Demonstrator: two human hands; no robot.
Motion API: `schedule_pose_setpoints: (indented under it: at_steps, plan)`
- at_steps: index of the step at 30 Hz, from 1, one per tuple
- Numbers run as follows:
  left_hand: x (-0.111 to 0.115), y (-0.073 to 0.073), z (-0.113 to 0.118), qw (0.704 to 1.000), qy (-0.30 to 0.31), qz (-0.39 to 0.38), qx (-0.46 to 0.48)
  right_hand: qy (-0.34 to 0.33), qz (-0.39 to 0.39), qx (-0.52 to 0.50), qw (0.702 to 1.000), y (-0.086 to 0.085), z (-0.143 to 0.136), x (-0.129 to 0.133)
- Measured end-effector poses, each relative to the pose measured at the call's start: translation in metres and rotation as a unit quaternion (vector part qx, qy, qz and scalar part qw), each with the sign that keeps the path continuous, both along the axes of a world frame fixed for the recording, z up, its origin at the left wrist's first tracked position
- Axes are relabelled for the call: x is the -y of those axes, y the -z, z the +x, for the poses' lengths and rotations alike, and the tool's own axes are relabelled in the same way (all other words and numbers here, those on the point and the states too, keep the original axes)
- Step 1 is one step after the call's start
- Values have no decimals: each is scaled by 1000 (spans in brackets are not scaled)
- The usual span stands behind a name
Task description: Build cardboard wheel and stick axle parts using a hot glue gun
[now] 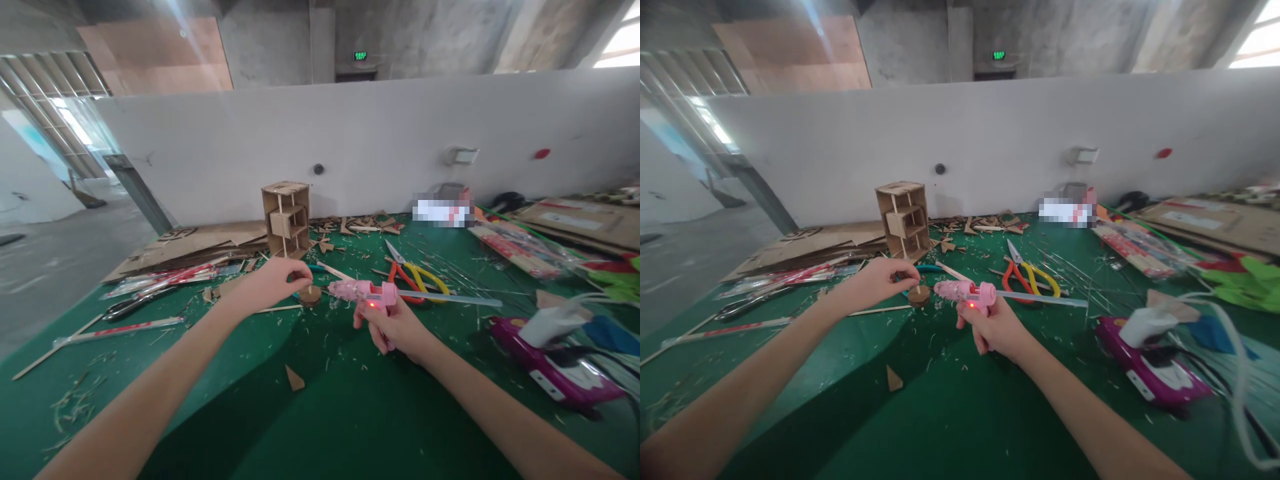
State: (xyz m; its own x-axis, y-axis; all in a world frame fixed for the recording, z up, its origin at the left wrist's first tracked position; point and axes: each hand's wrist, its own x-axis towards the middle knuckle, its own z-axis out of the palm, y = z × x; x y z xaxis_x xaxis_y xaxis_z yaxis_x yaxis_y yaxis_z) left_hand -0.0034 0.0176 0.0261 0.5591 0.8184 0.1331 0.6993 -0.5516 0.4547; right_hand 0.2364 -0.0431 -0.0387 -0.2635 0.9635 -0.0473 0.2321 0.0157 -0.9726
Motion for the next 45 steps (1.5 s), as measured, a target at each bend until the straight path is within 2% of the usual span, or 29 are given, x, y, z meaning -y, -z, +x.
schedule_pose_setpoints:
  at_steps: [4, 15, 25, 39, 45]
  plan:
    - [1, 3, 3, 1000, -1, 30, 1, -24, -2, 43, 999, 3, -1, 1]
    - [9, -1, 11, 999, -9, 47, -9, -6, -27, 140, 990, 0, -3, 3]
    - [11, -1, 11, 999, -3, 40, -3, -17, -2, 149, 989, 4, -1, 2]
    - [13, -2, 12, 999, -7, 30, 17, -31, 8, 131, 991, -2, -3, 2]
    - [13, -2, 12, 999, -11, 31, 16, -33, 17, 122, 992, 4, -1, -2]
